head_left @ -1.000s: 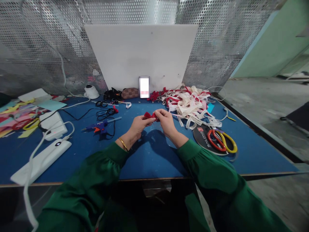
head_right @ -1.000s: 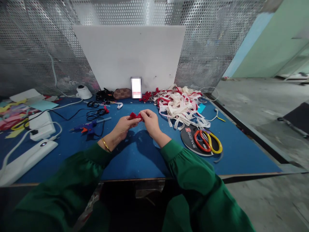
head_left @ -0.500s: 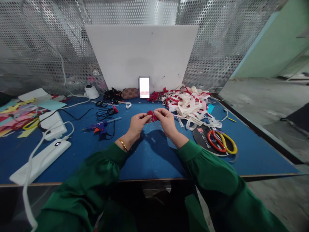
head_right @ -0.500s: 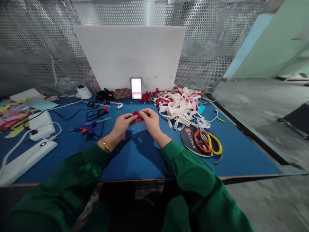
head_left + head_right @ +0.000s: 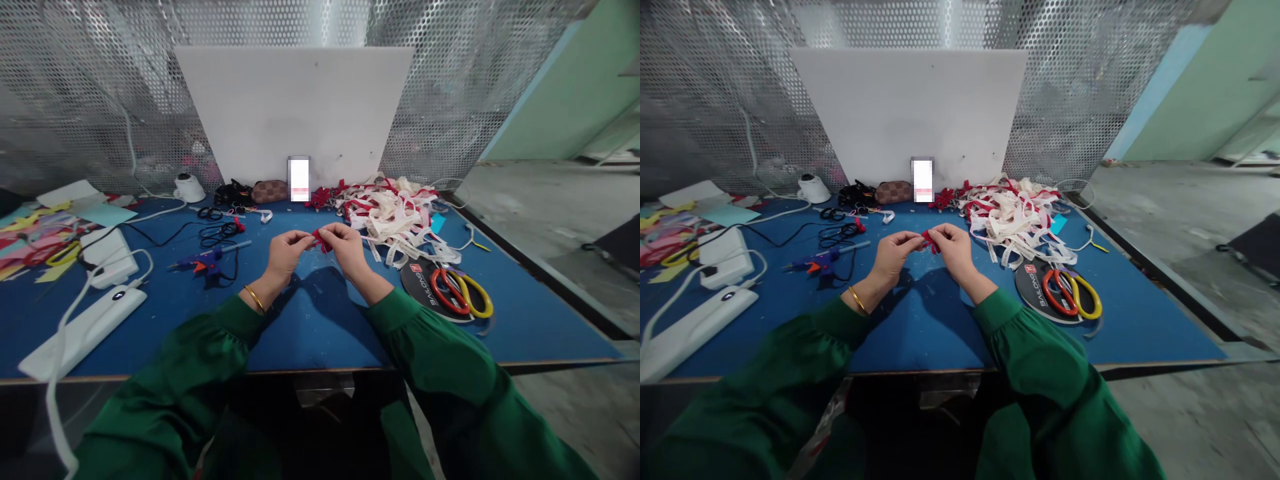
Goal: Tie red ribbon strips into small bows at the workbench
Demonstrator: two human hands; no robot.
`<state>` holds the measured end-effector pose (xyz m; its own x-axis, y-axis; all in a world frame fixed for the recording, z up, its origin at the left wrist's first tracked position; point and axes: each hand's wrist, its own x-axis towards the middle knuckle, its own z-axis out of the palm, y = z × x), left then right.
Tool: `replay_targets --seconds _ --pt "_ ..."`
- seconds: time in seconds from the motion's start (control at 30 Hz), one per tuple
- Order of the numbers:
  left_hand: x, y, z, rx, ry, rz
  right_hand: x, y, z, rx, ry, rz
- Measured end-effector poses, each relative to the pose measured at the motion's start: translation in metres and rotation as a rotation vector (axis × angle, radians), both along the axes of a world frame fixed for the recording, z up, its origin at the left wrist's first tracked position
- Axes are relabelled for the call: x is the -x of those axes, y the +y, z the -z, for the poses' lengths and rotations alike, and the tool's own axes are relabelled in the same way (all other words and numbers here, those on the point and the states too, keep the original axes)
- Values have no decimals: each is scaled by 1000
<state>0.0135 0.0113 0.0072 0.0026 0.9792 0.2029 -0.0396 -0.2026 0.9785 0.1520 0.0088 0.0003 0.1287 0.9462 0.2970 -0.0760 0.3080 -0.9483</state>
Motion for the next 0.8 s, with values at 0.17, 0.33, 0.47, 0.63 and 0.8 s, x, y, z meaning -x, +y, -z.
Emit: replay_targets --seconds 0.17,0.33,0.47,0.63,0.8 --pt "-2 -1 0 20 6 -3 0 0 1 -13 -51 -2" --pt "-2 -1 -1 25 5 -10 0 -1 2 -25 -94 12" --pt "-2 -2 -1 11 28 -8 0 -2 1 -30 -154 45" --pt "-3 -3 0 27 42 -20 0 -2 1 -47 -150 116" --pt "-4 -6 -1 127 -17 5 -1 2 3 -39 -102 158"
